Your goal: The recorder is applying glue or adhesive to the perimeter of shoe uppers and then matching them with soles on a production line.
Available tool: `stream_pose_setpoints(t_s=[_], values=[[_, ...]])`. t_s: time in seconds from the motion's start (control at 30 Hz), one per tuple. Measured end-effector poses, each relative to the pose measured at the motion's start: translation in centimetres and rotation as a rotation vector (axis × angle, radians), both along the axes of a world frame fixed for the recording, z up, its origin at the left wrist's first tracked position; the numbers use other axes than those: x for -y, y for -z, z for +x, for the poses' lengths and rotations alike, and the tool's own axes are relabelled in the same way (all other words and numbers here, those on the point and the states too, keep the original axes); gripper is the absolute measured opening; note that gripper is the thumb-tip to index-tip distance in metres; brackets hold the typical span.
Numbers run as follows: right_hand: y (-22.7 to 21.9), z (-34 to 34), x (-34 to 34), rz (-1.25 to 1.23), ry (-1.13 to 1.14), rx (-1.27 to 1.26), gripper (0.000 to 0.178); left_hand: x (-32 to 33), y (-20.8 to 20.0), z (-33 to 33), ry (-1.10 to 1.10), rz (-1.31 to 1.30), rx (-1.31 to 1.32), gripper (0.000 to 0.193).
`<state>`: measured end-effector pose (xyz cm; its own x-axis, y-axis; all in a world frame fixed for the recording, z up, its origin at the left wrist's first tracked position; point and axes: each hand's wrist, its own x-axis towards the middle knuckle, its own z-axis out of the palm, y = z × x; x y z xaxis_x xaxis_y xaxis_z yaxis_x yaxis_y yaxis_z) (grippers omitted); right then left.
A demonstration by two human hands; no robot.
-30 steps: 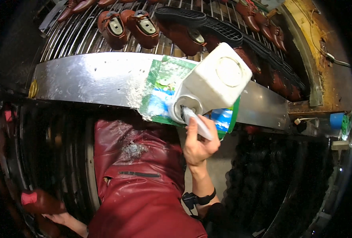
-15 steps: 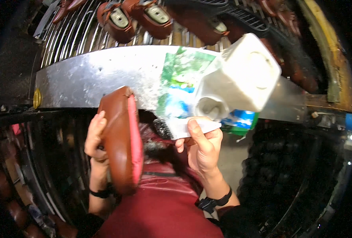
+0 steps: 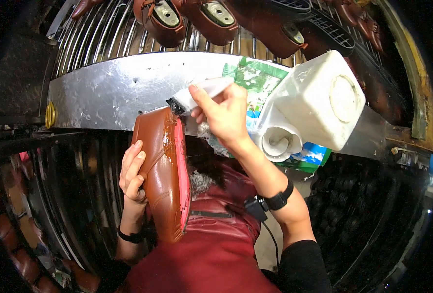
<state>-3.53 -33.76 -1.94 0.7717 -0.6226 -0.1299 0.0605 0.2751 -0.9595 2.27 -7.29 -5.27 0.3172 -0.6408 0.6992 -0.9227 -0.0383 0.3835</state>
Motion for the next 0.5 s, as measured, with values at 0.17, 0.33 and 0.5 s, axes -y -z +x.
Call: stream_pose_setpoints(t_s=[0.17,0.33,0.5], values=[[-2.2,-3.4,-1.2,0.042,-0.068,-0.002,0.016,0.5,0.6,0.6,0.074,-0.142,-0.011,0.02],[-4.8,-11.2,-4.4,-0.02,-0.201,0.018,0.017,0.6,0.2,0.4,0.006,-0.065,0.04,0.01],[-7.6,-15.1,-6.1,-0.494,-0.409,0.369,0.02,1.2,0.2,0.6,0.028,-0.108,0.058,0.017]])
